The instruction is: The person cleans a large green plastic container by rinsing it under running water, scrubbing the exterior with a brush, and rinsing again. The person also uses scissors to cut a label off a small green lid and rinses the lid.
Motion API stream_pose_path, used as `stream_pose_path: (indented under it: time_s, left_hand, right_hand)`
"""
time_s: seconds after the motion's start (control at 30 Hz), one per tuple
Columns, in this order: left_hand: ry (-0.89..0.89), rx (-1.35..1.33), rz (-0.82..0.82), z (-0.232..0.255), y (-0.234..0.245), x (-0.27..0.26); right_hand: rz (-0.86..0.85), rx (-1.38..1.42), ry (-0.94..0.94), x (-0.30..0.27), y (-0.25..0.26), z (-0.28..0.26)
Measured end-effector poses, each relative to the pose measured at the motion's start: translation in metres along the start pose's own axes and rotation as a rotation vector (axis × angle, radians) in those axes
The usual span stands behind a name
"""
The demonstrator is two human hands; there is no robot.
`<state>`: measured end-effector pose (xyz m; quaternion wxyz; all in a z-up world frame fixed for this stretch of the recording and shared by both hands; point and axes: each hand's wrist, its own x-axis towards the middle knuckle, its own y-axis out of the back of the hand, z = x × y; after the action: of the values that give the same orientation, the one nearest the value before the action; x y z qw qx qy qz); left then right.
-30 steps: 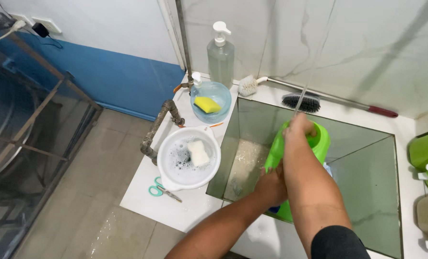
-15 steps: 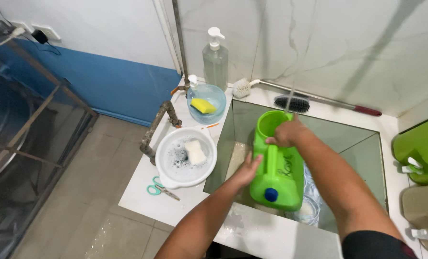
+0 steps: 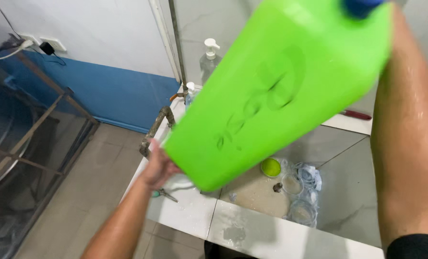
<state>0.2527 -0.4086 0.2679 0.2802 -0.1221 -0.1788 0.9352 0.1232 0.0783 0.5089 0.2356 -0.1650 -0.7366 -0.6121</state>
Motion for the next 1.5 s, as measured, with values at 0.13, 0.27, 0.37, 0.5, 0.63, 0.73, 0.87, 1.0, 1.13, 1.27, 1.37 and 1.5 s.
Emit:
stream_pose_path:
  time_s: [0.13, 0.27, 0.37, 0.5, 0.63, 0.73, 0.87, 1.0, 1.13, 1.27, 1.37, 1.5]
  left_hand:
    - [-0.184, 0.276, 0.290, 0.041, 0.002, 0.018]
    - [-0.051, 0.224, 0.363, 0.015, -0.031, 0.046]
    - [-0.296, 0.406, 0.113, 0.003, -0.030, 0.038]
    - [-0.383, 0.474, -0.020, -0.016, -0.046, 0.035]
    - [-0.478, 0.642, 0.074, -0.007, -0.080, 0.035]
    - [-0.540, 0.598, 0.122, 0.020, -0.103, 0.034]
    - [-0.577, 0.733, 0.189, 0.040, -0.127, 0.026]
    - [-0.486, 0.862, 0.226, 0.031, -0.153, 0.030]
    - [-0.449, 1.146, 0.182, 0.007, -0.175, 0.040]
    - [-0.625, 1.272, 0.022, -0.023, -0.178, 0.052]
    - [-0.525, 1.346, -0.003, -0.044, -0.179, 0.068]
    - [-0.368, 1.264, 0.039, -0.056, -0.185, 0.110]
  right_hand:
    - [-0.176, 0.249, -0.217, -0.098, -0.081, 0.022]
    - [-0.402, 0.563, -0.528, -0.185, -0.167, 0.010]
    - [-0.533, 0.765, -0.798, -0.245, -0.236, 0.008]
    - [-0.627, 0.900, -1.127, -0.329, -0.317, 0.024]
    - [-0.601, 0.975, -1.320, -0.378, -0.364, 0.054]
    - [-0.530, 1.054, -1.401, -0.389, -0.363, 0.082]
    - [-0.385, 1.049, -1.392, -0.383, -0.299, 0.126]
    - [-0.118, 1.178, -1.307, -0.365, -0.208, 0.165]
    - [-0.082, 1.189, -1.114, -0.339, -0.145, 0.199]
    - [-0.073, 0.998, -0.998, -0.300, -0.086, 0.193]
    - [-0.108, 0.860, -0.820, -0.255, -0.052, 0.154]
    - [-0.310, 0.762, -0.497, -0.172, -0.066, 0.086]
